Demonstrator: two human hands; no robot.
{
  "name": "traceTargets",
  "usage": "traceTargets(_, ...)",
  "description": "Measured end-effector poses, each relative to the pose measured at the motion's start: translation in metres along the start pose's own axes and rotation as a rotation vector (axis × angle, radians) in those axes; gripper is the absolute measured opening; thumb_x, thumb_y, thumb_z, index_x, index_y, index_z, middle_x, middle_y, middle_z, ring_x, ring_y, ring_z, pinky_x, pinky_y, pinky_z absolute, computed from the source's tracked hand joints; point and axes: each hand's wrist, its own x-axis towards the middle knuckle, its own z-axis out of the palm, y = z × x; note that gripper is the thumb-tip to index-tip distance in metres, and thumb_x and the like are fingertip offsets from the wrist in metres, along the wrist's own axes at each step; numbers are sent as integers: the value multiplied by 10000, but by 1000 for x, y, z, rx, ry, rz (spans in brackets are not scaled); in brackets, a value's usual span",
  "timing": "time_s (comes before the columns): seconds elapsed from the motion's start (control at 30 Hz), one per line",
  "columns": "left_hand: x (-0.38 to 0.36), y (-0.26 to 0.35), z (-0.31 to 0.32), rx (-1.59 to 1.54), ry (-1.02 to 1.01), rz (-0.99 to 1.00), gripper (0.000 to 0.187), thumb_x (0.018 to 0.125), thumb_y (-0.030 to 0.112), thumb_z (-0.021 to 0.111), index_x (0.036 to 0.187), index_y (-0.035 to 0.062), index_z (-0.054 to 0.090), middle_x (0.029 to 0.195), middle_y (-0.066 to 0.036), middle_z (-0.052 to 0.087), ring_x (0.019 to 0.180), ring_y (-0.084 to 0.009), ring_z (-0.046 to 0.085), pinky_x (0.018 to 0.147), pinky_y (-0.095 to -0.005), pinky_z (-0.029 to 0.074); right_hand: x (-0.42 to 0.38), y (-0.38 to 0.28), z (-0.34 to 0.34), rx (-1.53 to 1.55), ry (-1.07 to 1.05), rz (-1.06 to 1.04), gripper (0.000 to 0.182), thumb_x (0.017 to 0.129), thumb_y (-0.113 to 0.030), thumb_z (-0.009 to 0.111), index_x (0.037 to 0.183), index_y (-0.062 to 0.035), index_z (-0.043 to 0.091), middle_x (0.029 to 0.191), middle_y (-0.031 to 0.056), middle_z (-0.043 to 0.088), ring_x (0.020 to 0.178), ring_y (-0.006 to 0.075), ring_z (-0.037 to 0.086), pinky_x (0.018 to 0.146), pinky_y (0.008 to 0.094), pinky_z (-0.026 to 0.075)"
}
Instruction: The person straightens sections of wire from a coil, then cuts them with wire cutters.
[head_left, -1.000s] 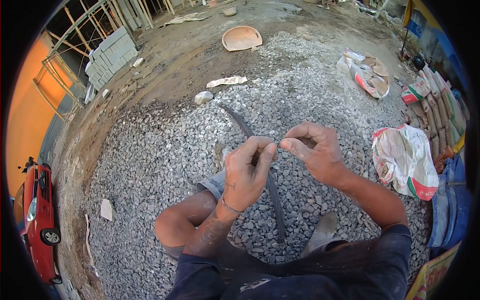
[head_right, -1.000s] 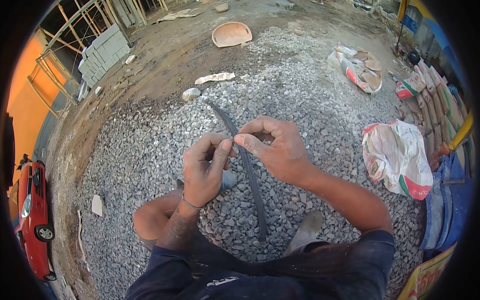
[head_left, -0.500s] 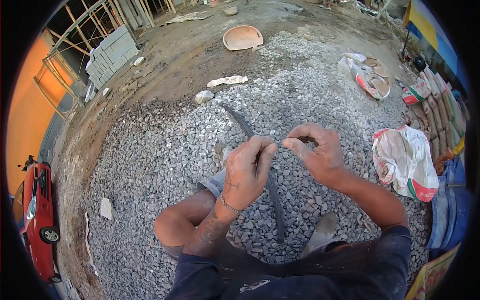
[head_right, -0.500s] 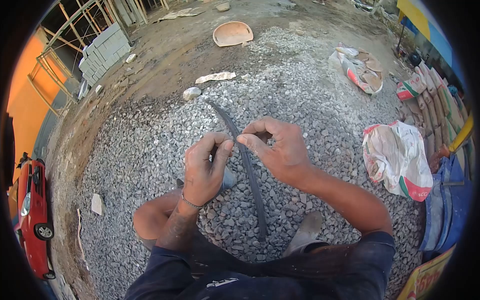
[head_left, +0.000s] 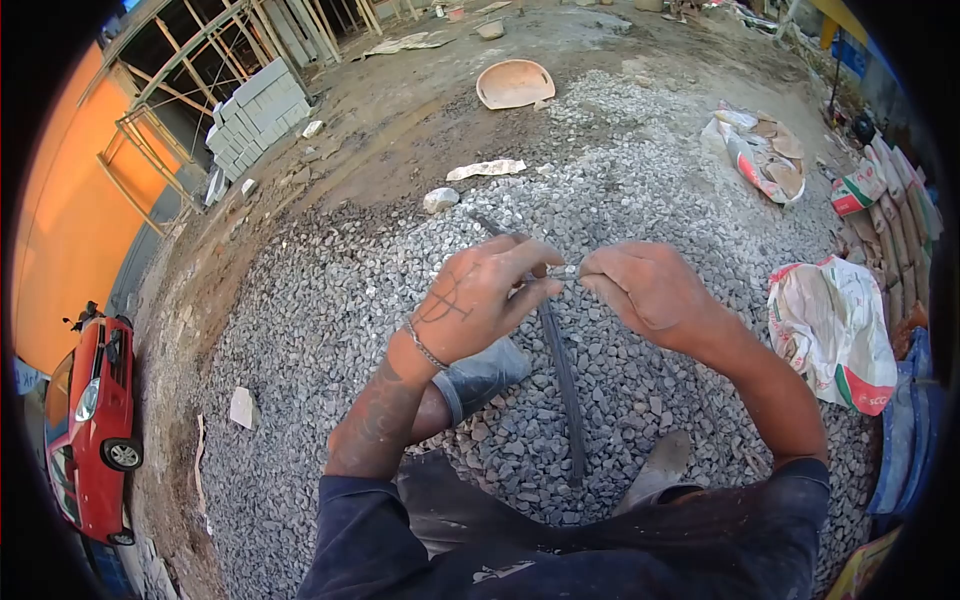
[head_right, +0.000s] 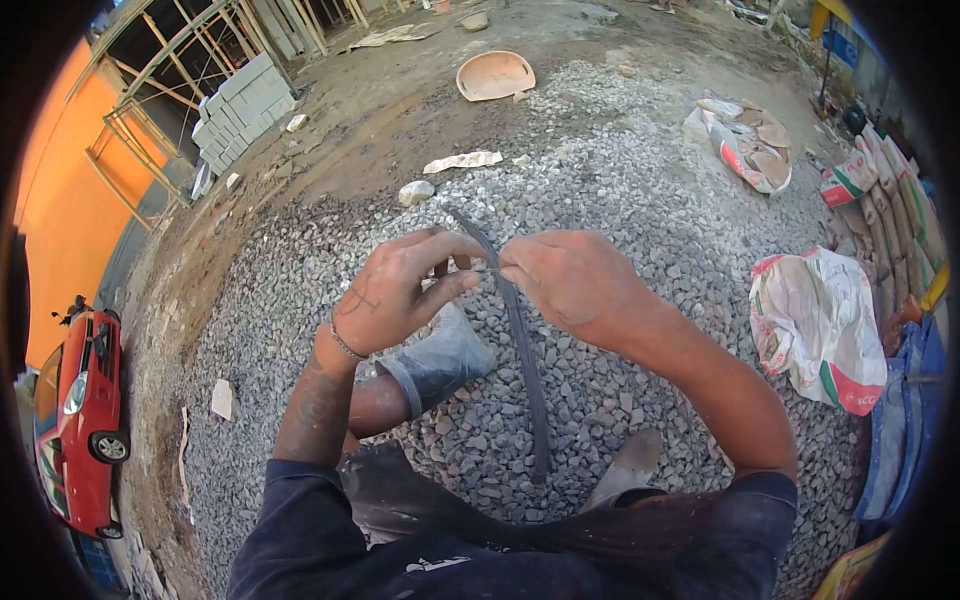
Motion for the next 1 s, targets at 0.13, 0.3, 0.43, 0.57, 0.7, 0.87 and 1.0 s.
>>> traceTargets(0.13, -14, -18, -35, 243, -38, -122, 135, 776, 150, 661, 834, 36, 618, 745, -70, 599, 648, -182, 579, 581, -308, 459, 1, 9, -16, 18, 60, 26, 155, 837, -171, 526, 849, -27, 582, 720, 147, 586, 695, 324, 581, 630, 417, 450)
traceTargets(0.3, -16, -4, -45, 195, -77, -196, 87, 776, 109, 648, 797, 31, 616, 729, -61, 603, 638, -177, 571, 572, -301, 452, 5, 5, -22, 80, 44, 41, 169, 839, -178, 520, 844, -29, 600, 730, 146, 594, 691, 323, 583, 632, 412, 450)
traceTargets(0.43, -10, -2, -36, 146, -65, -89, 84, 774, 101, 648, 789, 32, 602, 691, -64, 582, 615, -176, 557, 548, -297, 439, 4, 8, -24, 11, 88, 15, 177, 835, -195, 524, 846, -37, 604, 722, 144, 595, 687, 320, 586, 631, 409, 454)
traceTargets(0.57, -8, 3, -29, 122, -119, -159, 85, 779, 81, 631, 797, 27, 568, 667, -72, 558, 587, -175, 542, 526, -301, 422, 0, 6, -29, -6, 51, 61, 169, 831, -203, 529, 840, -55, 610, 723, 130, 604, 691, 315, 591, 634, 410, 457)
traceTargets(0.7, -8, 4, -24, 289, 22, -113, 84, 762, 75, 637, 787, 37, 565, 679, -71, 554, 576, -183, 541, 529, -303, 427, 3, 5, -24, -15, 94, 89, 159, 834, -206, 530, 828, -69, 611, 727, 110, 615, 687, 304, 599, 628, 408, 459)
traceTargets(0.87, -5, 2, -27, 450, 151, -121, 94, 759, 90, 639, 810, 56, 567, 663, -86, 578, 560, -219, 580, 515, -328, 441, 5, 1, -16, -18, 180, 77, 132, 832, -186, 547, 822, -70, 609, 723, 112, 616, 671, 289, 603, 605, 397, 462)
traceTargets(1.0, 14, 10, -38, 637, 286, -103, 124, 786, 137, 622, 894, 107, 568, 570, -78, 577, 518, -242, 587, 471, -342, 434, 9, -3, -9, 40, 384, -15, 93, 812, -136, 578, 826, -47, 600, 714, 119, 612, 649, 285, 600, 578, 372, 467)
